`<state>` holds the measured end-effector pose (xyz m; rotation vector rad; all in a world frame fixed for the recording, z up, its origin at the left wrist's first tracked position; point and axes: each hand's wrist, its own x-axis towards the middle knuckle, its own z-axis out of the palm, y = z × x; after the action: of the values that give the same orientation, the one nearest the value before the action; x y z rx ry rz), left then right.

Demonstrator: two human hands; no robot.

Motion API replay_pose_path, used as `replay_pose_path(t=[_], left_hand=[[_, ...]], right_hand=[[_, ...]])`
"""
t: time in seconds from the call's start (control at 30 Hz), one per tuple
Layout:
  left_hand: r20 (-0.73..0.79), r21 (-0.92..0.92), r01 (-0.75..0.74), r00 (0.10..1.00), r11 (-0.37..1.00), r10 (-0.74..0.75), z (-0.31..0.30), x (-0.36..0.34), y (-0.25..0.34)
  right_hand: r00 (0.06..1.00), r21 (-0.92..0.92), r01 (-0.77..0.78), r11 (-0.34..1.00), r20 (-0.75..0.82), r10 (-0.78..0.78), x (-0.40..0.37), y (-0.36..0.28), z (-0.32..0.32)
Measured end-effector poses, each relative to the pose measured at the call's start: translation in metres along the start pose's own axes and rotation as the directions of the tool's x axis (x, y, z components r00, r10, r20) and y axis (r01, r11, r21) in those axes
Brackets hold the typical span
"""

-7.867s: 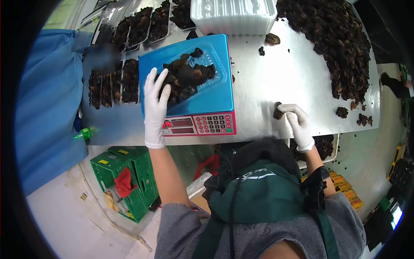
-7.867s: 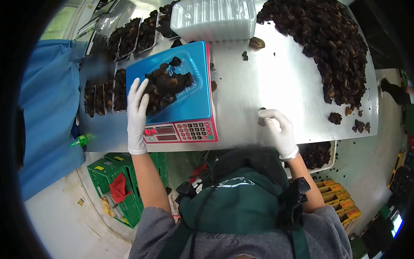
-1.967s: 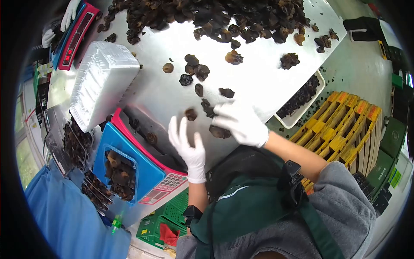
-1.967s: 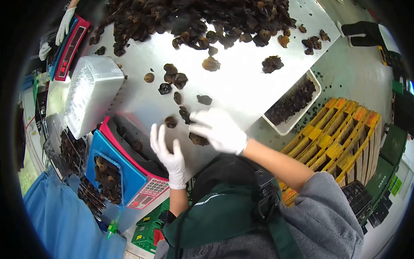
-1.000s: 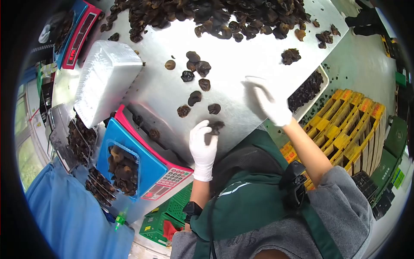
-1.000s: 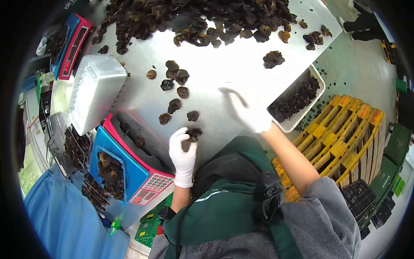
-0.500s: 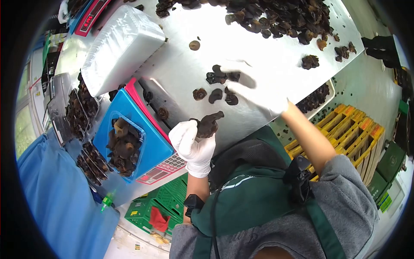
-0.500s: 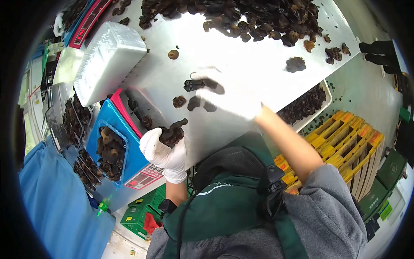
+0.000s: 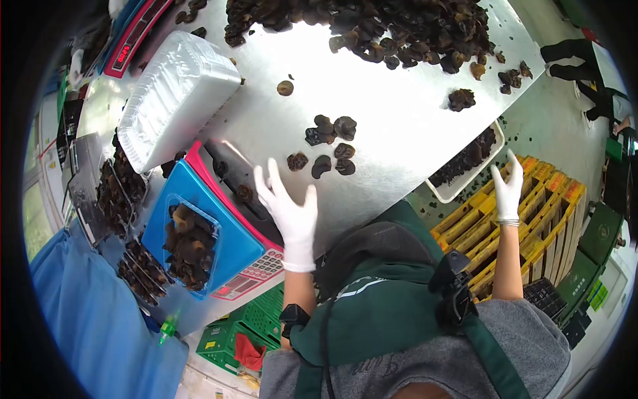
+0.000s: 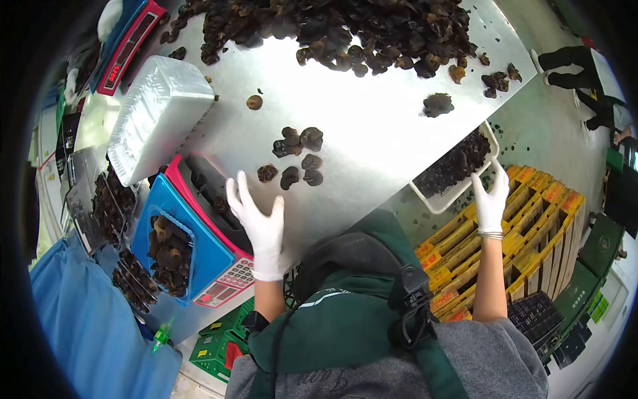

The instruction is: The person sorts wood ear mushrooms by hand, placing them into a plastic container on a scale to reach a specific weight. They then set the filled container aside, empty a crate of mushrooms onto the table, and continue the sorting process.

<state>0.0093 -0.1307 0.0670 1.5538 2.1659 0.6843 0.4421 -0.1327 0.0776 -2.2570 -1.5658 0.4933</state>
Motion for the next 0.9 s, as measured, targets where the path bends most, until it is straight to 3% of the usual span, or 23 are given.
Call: replay_pose_path(t=[0.03,0.1,0.13,0.17,0.23,0.33,0.43,0.5,0.57,0.63,0.67,0.73,0.83,0.9], left_hand=[[0.059,0.058,0.001,0.998,0.998,-0.005,0.003,0.009,0.002],[0.175,0.179,-0.006,0.984,0.984,-0.026,0.004,0.024,0.010],[0.164,0.130,-0.061,0.986,0.990,0.039,0.013,0.026,0.007],[0.200,0.164,-0.062,0.979,0.984,0.028,0.016,0.029,0.013],[0.217,0.106,-0.037,0.976,0.994,0.014,0.022,0.034,0.017],[0.147,-0.028,-0.114,0.982,0.993,0.116,0.035,0.038,0.012],[0.039,-0.268,-0.085,0.994,0.960,0.099,0.053,0.045,0.000],[0.031,-0.355,-0.089,0.994,0.931,0.107,0.063,0.045,-0.012],[-0.053,-0.432,-0.033,0.999,0.901,0.012,0.058,0.035,-0.006],[0.037,-0.475,0.122,0.992,0.872,-0.119,0.000,0.030,0.016],[-0.005,-0.504,0.110,0.991,0.856,-0.130,-0.024,0.024,0.016],[-0.217,-0.412,-0.016,0.973,0.911,-0.081,-0.078,0.007,0.009],[-0.338,-0.208,0.039,0.935,0.977,-0.109,-0.161,-0.011,-0.015],[-0.387,-0.032,0.141,0.911,0.989,-0.143,-0.200,-0.024,-0.043]], right_hand=[[0.985,0.283,-0.171,0.944,0.047,0.165,0.006,-0.038,0.003],[0.954,0.351,-0.147,0.925,0.297,0.039,0.012,-0.113,0.023],[0.909,0.220,0.094,0.971,0.378,-0.174,0.014,-0.128,0.049],[0.815,0.136,0.356,0.925,0.439,-0.378,0.015,-0.143,0.074],[0.682,0.016,0.684,0.729,0.342,-0.647,0.009,-0.194,0.110],[0.580,0.202,0.714,0.670,0.365,-0.729,0.017,-0.226,0.170],[0.559,0.311,0.615,0.725,0.476,-0.678,0.029,-0.256,0.180],[0.548,0.432,0.612,0.662,0.373,-0.749,0.031,-0.250,0.190],[0.545,0.656,0.273,0.704,0.497,-0.675,0.019,-0.267,0.179],[0.539,0.660,0.336,0.672,0.450,-0.712,-0.001,-0.302,0.144],[0.514,0.674,0.332,0.660,0.458,-0.726,-0.010,-0.322,0.131],[0.371,0.769,0.340,0.541,0.418,-0.829,-0.031,-0.366,0.120],[0.114,0.861,0.424,0.280,0.256,-0.960,-0.072,-0.436,0.117],[-0.001,0.888,0.423,0.180,0.199,-0.980,-0.101,-0.477,0.134]])
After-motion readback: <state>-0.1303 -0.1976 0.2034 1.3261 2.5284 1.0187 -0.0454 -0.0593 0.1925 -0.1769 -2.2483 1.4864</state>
